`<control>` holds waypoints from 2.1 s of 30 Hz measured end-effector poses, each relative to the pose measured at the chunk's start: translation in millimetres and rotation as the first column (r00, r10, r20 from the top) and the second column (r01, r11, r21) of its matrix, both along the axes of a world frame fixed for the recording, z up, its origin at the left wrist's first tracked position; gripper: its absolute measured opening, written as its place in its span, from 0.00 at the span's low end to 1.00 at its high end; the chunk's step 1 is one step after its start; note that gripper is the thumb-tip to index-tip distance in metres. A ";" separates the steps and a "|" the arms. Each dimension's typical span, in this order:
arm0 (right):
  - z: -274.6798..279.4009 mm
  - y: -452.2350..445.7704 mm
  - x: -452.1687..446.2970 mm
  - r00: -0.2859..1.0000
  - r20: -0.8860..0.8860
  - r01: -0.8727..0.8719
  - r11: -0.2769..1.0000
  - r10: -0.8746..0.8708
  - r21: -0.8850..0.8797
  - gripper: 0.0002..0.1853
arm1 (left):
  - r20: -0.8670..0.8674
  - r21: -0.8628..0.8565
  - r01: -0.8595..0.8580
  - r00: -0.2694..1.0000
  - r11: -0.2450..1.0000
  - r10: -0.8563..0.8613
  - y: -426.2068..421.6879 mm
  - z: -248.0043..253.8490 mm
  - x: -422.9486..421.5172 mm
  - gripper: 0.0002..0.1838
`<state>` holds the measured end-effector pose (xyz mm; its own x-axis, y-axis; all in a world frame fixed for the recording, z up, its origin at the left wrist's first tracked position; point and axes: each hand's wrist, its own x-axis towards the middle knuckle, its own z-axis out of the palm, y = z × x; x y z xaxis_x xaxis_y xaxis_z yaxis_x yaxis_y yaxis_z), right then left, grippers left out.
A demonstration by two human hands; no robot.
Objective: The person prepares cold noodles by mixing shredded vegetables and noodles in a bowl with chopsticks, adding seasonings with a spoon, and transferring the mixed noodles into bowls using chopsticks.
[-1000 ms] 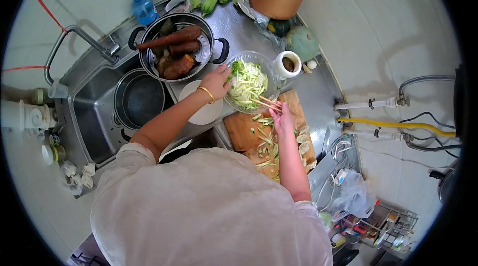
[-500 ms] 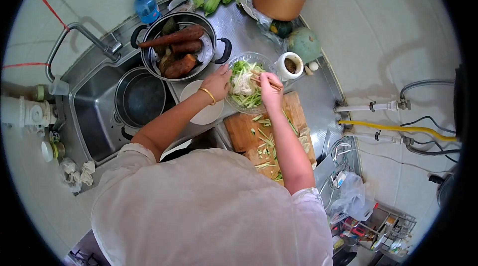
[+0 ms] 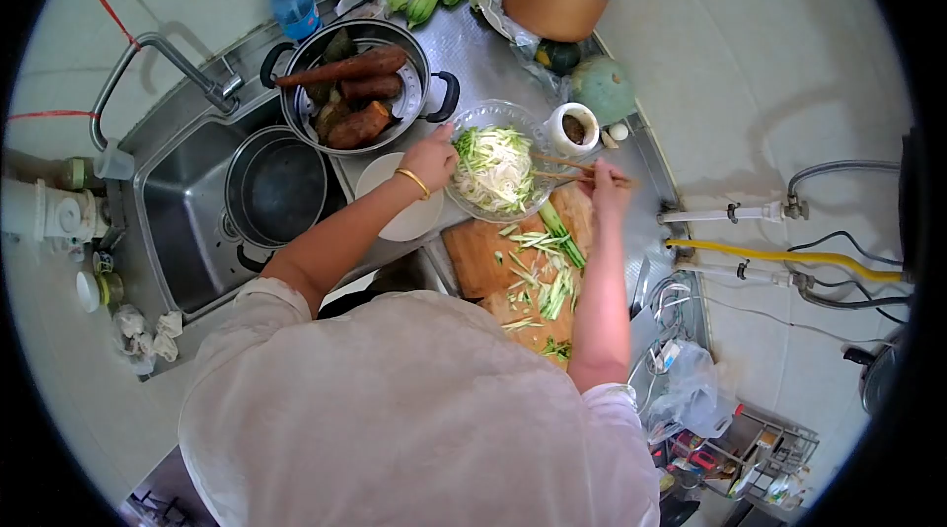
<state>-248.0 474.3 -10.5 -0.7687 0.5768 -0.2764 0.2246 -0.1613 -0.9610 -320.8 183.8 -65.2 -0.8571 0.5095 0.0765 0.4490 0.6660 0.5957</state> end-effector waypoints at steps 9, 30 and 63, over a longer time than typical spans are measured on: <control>-17.0 -34.9 18.6 0.985 -0.131 -0.139 0.960 0.109 -0.241 0.09 | 0.118 0.201 -0.087 0.991 0.976 0.064 -3.4 0.3 -3.1 0.13; -69.8 -34.0 42.4 0.953 0.035 0.270 0.793 -0.300 -0.546 0.15 | 0.029 0.176 -0.066 0.998 0.982 0.062 -1.6 1.3 -1.1 0.17; 68.9 -93.0 -12.9 0.780 0.063 -0.561 0.651 0.623 0.512 0.08 | 0.078 0.049 -0.081 0.994 0.996 0.077 -1.4 13.1 3.4 0.19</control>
<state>-260.8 381.3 58.3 -0.9998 0.0165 0.0100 -0.0015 0.4525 -0.8918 -317.4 182.4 -52.1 -0.8988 0.4370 0.0341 0.3483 0.6647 0.6610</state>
